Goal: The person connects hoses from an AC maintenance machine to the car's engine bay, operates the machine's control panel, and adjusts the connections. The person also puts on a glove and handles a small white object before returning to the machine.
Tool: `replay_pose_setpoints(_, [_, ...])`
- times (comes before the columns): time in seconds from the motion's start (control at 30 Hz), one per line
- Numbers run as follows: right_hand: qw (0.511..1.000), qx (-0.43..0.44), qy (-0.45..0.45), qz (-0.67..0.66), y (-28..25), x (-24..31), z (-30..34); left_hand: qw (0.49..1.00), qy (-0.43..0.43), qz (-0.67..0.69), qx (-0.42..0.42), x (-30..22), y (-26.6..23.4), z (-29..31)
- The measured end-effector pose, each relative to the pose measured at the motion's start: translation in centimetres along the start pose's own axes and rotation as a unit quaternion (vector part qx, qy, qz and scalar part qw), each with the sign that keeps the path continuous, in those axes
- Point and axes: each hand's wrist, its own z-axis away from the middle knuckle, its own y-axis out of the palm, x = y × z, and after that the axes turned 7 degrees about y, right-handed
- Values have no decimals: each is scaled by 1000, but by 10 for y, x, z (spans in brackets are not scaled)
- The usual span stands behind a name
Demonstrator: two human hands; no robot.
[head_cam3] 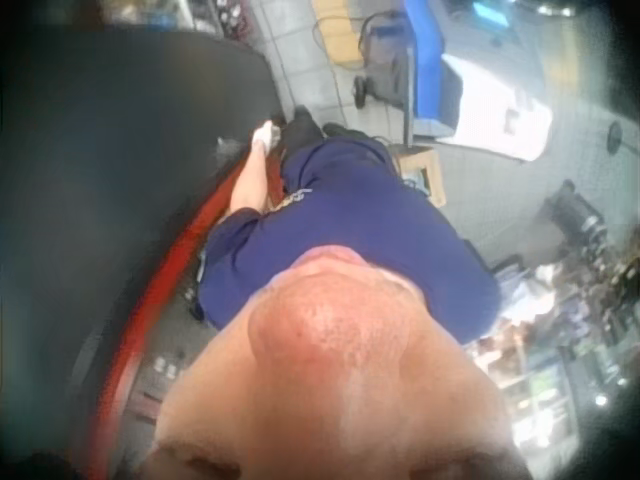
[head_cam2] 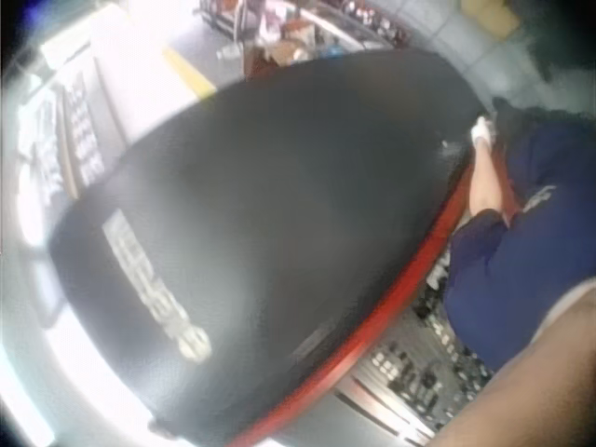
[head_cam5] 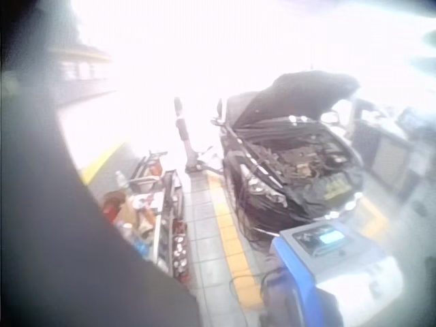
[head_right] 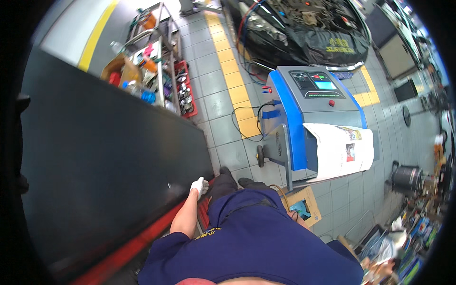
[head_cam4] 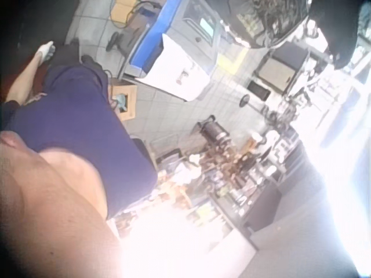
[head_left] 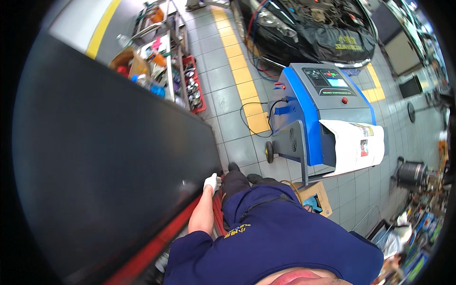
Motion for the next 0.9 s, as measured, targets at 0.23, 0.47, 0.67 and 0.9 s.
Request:
replay_pose_setpoints(0.23, [988, -10, 82, -131, 64, 110, 30, 986, 59, -143, 54, -196, -31, -146])
replay_pose_setpoints(0.47, [963, -19, 135, -232, 69, 243, 50, 971, 42, -218, 91, -349, -20, -241])
replay_pose_setpoints(0.67, [934, -16, 169, -313, 50, 353, 41, 924, 117, -356, 79, -496, 13, -347])
replay_pose_setpoints(0.9, [876, -1, 215, -432, 42, 491, 32, 913, 104, -364, 150, -705, 84, -373])
